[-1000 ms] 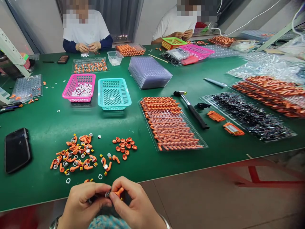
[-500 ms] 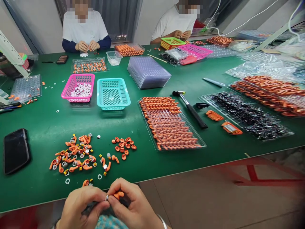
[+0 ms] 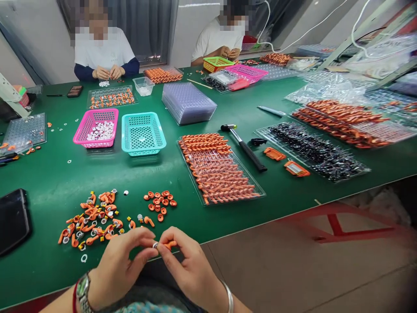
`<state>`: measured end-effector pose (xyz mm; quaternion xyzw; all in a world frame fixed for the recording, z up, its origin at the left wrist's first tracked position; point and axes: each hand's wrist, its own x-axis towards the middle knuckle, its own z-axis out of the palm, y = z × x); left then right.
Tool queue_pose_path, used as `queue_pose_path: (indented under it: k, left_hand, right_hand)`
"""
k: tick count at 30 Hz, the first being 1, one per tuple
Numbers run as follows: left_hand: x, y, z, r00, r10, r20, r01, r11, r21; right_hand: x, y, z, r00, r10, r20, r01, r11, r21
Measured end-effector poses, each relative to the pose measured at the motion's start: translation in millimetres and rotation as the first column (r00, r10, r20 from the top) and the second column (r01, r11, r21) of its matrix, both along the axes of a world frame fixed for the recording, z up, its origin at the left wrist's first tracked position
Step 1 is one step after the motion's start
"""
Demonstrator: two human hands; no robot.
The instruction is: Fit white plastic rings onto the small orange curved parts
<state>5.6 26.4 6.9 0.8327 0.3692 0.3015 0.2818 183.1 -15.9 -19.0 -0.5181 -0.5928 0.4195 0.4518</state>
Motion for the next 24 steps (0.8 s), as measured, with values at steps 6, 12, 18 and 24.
queue_pose_path:
  k: [6,12,18,24]
  left_hand:
    - [18,79,2.4,0.965,0.035,-0.26,-0.022,0.998,0.053]
    - [39,117,-11.5,0.933,0.04,-0.358,-0.024,0.999,0.049]
    - [38,115,-11.4,0.937,0.05,-0.346,-0.051,0.999,0.006]
    - [22,94,4.8,0.974,0.063,-0.217,-0.084,0.992,-0.093]
  right_hand:
    - [17,10,-6.4,0.992,-0.101,-0.075,0.097,0.994,-0.056]
    - [15,7,-10.9,0.994,-0.086,-0.073,0.081,0.994,-0.069]
    - [16,4,-11.1,0.995,-0.068,-0.071,0.062,0.994,-0.084]
    - [11,5,-4.9,0.992,-0.052,-0.116,0.051,0.999,-0.01]
